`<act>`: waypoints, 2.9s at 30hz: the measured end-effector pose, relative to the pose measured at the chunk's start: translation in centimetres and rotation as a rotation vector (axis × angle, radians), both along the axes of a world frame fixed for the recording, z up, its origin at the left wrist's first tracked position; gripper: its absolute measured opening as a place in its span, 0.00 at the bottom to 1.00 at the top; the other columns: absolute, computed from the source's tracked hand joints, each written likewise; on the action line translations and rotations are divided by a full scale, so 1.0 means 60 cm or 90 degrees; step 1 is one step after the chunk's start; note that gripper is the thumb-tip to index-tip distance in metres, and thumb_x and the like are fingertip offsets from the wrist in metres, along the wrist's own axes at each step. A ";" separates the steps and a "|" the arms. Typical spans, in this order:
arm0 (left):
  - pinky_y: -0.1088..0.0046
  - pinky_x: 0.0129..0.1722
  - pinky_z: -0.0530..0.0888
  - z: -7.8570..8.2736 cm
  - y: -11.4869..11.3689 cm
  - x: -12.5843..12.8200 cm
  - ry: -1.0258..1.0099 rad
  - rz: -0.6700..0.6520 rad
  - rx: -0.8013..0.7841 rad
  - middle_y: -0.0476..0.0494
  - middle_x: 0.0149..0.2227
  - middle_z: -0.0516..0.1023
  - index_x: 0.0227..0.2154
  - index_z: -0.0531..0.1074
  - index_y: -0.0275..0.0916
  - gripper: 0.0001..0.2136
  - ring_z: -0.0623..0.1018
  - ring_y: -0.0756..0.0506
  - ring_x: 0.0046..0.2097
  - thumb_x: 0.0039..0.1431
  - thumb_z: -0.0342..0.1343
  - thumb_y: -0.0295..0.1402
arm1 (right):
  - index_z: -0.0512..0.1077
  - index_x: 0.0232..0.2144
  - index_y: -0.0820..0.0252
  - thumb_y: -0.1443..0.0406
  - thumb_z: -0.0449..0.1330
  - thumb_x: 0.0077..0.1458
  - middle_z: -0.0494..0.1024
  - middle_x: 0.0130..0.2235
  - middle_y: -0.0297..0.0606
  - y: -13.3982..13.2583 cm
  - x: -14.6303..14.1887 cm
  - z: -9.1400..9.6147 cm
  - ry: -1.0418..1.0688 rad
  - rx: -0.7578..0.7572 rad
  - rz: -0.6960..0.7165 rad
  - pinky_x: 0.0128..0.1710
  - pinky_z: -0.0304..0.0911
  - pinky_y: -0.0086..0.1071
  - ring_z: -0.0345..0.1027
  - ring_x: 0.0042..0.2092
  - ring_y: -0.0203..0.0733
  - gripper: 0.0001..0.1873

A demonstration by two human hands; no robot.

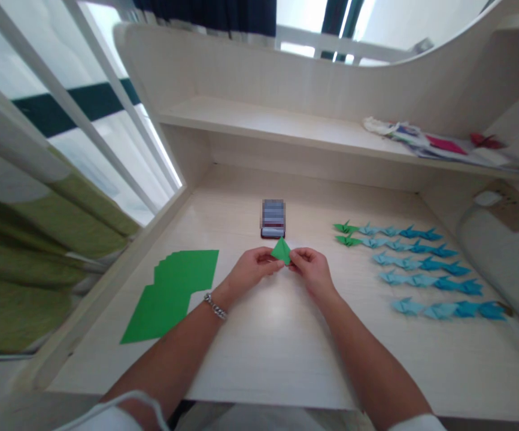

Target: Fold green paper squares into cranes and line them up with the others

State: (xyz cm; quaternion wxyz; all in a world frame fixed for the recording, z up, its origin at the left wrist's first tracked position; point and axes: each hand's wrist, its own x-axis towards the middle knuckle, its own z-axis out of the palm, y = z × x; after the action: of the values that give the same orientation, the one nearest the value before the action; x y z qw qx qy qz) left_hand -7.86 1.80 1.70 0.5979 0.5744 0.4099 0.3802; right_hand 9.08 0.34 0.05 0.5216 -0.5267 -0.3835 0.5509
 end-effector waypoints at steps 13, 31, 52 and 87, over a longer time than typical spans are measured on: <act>0.75 0.26 0.69 -0.010 -0.009 0.007 0.002 0.002 -0.045 0.45 0.24 0.77 0.25 0.75 0.33 0.10 0.73 0.50 0.26 0.44 0.64 0.36 | 0.72 0.30 0.62 0.57 0.66 0.39 0.76 0.25 0.35 0.002 0.008 -0.001 -0.068 0.043 0.089 0.28 0.66 0.31 0.69 0.26 0.36 0.17; 0.76 0.30 0.71 -0.005 -0.010 0.004 -0.045 0.042 -0.020 0.46 0.26 0.78 0.28 0.77 0.33 0.08 0.74 0.51 0.28 0.43 0.65 0.29 | 0.75 0.27 0.63 0.62 0.69 0.36 0.77 0.22 0.36 -0.011 0.013 0.025 -0.014 -0.007 0.163 0.26 0.68 0.31 0.71 0.23 0.37 0.14; 0.74 0.33 0.73 -0.001 -0.016 -0.003 -0.029 0.026 0.114 0.42 0.29 0.80 0.29 0.78 0.34 0.06 0.76 0.49 0.31 0.48 0.62 0.30 | 0.77 0.28 0.63 0.67 0.68 0.35 0.78 0.22 0.36 -0.015 0.011 0.035 0.005 0.047 0.119 0.28 0.68 0.32 0.71 0.24 0.37 0.11; 0.75 0.31 0.72 -0.001 -0.016 -0.002 0.018 0.029 0.128 0.42 0.28 0.80 0.28 0.79 0.34 0.05 0.76 0.49 0.29 0.48 0.62 0.31 | 0.78 0.30 0.64 0.63 0.68 0.38 0.78 0.24 0.39 -0.017 0.015 0.043 0.081 -0.056 0.148 0.29 0.69 0.30 0.72 0.25 0.36 0.13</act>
State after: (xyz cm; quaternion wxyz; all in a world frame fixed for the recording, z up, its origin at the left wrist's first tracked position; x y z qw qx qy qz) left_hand -7.97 0.82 1.62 0.5224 0.6274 0.3908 0.4252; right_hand 9.98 -0.67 2.64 0.4537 -0.4653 -0.3834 0.6563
